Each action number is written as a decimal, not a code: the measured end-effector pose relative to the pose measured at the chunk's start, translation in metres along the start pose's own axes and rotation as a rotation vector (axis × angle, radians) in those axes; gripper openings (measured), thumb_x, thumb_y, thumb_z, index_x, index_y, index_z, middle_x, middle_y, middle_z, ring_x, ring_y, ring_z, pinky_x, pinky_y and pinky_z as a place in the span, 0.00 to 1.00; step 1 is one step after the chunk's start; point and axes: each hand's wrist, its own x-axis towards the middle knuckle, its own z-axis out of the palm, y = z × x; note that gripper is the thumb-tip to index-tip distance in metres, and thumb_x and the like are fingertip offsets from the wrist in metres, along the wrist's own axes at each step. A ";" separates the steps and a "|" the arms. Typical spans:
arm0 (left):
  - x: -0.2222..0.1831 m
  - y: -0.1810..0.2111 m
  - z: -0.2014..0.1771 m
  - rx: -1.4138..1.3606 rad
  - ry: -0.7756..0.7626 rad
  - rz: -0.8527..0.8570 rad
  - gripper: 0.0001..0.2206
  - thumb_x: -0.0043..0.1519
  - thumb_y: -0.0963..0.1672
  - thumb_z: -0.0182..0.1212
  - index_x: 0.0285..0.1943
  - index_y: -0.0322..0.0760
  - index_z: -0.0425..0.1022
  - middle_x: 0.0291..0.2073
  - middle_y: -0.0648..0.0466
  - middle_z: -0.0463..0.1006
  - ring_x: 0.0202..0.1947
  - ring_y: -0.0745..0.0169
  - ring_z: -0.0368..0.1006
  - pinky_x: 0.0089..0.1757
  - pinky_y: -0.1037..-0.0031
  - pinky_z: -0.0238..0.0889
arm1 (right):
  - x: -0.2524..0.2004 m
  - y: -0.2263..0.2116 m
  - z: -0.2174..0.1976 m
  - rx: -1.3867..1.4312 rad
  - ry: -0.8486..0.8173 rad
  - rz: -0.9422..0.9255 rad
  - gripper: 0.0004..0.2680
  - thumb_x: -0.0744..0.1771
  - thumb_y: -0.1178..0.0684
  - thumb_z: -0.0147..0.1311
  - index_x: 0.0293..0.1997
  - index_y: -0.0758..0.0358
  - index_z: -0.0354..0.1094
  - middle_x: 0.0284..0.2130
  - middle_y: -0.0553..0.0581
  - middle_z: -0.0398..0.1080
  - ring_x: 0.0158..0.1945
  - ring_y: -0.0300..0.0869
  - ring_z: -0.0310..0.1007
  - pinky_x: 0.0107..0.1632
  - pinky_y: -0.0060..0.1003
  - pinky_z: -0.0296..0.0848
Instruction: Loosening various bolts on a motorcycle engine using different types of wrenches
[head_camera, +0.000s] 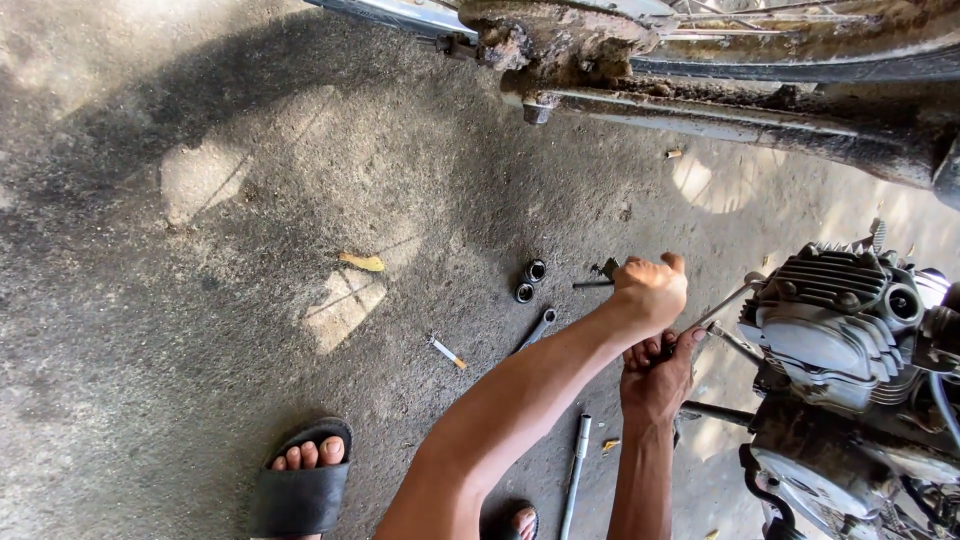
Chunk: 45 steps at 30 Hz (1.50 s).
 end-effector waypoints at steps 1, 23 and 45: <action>0.030 0.033 0.010 -0.686 -0.047 -0.281 0.21 0.68 0.44 0.41 0.59 0.16 0.66 0.14 0.50 0.67 0.14 0.59 0.57 0.17 0.61 0.49 | 0.001 0.000 0.000 -0.002 -0.023 0.000 0.15 0.73 0.35 0.43 0.33 0.51 0.58 0.18 0.45 0.52 0.17 0.35 0.54 0.23 0.26 0.57; -0.005 -0.081 -0.011 -2.141 0.381 -0.170 0.15 0.72 0.38 0.45 0.63 0.25 0.72 0.51 0.31 0.81 0.23 0.60 0.76 0.26 0.76 0.71 | 0.002 0.009 0.010 -0.103 0.054 0.014 0.16 0.73 0.34 0.42 0.32 0.49 0.55 0.17 0.42 0.49 0.15 0.35 0.49 0.19 0.29 0.52; -0.012 -0.100 -0.202 -1.690 0.864 -0.018 0.21 0.51 0.31 0.56 0.54 0.31 0.75 0.47 0.52 0.81 0.40 0.51 0.78 0.42 0.68 0.70 | -0.058 -0.132 -0.104 0.212 -0.168 0.000 0.18 0.74 0.36 0.42 0.28 0.55 0.53 0.17 0.46 0.47 0.18 0.34 0.44 0.21 0.30 0.48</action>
